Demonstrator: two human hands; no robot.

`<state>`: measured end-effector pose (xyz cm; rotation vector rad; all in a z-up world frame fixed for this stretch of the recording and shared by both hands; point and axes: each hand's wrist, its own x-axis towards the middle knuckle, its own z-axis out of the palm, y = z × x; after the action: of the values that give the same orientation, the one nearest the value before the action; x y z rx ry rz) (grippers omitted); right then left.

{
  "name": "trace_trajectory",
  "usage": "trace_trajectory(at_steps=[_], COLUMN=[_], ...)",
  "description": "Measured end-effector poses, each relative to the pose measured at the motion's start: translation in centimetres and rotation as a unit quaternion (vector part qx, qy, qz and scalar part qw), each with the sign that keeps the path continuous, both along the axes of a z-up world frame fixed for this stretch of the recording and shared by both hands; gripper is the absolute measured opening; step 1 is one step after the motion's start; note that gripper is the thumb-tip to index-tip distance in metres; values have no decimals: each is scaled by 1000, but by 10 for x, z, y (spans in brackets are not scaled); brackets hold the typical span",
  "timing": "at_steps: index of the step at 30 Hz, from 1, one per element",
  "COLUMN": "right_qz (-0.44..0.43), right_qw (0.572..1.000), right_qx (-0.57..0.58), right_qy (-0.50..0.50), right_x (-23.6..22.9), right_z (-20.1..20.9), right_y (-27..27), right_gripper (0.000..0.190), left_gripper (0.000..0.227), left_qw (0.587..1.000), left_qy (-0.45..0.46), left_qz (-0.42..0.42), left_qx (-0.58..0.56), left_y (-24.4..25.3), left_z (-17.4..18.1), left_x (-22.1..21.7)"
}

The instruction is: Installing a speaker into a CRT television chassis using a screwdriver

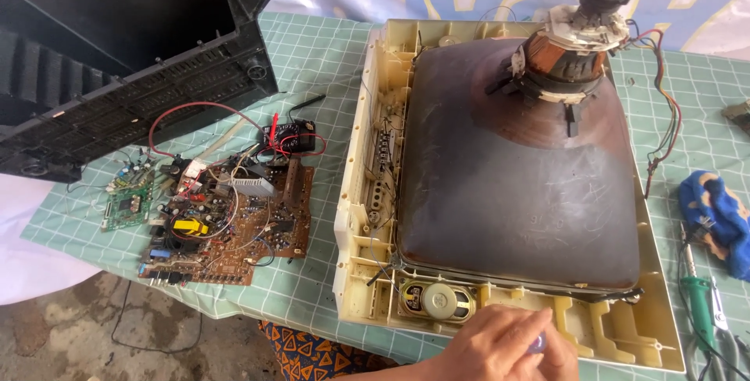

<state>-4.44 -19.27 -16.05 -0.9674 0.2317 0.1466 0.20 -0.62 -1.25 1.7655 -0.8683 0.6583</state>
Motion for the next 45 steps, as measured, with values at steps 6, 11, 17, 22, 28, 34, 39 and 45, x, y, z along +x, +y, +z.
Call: trace_trajectory(at_steps=[6, 11, 17, 22, 28, 34, 39, 45], right_qz=[-85, 50, -127, -67, -113, -50, -20, 29], right_qw=[942, 979, 982, 980, 961, 997, 993, 893], right_qx=[202, -18, -21, -148, -237, -26, 98, -376], right_qy=[256, -199, 136, -112, -85, 49, -69, -246], right_x=[3, 26, 11, 3, 10, 9, 21, 13], right_z=[78, 62, 90, 7, 85, 84, 88, 88], right_y=[45, 31, 50, 11, 48, 43, 53, 41], right_gripper=[28, 31, 55, 31, 35, 37, 51, 27], left_gripper=[44, 32, 36, 31, 31, 32, 33, 29], left_qw=[999, 999, 999, 1000, 1000, 1000, 999, 999], left_qy=[43, 47, 35, 6, 8, 7, 13, 44], left_qz=[11, -5, -29, -7, 13, 8, -16, -1], left_qx=[13, -1, 1, 13, 19, 16, 25, 24], left_y=[4, 2, 3, 3, 7, 10, 12, 13], left_z=[5, 22, -11, 1, 1, 4, 6, 5], left_x=[-1, -1, 3, 5, 5, 7, 3, 3])
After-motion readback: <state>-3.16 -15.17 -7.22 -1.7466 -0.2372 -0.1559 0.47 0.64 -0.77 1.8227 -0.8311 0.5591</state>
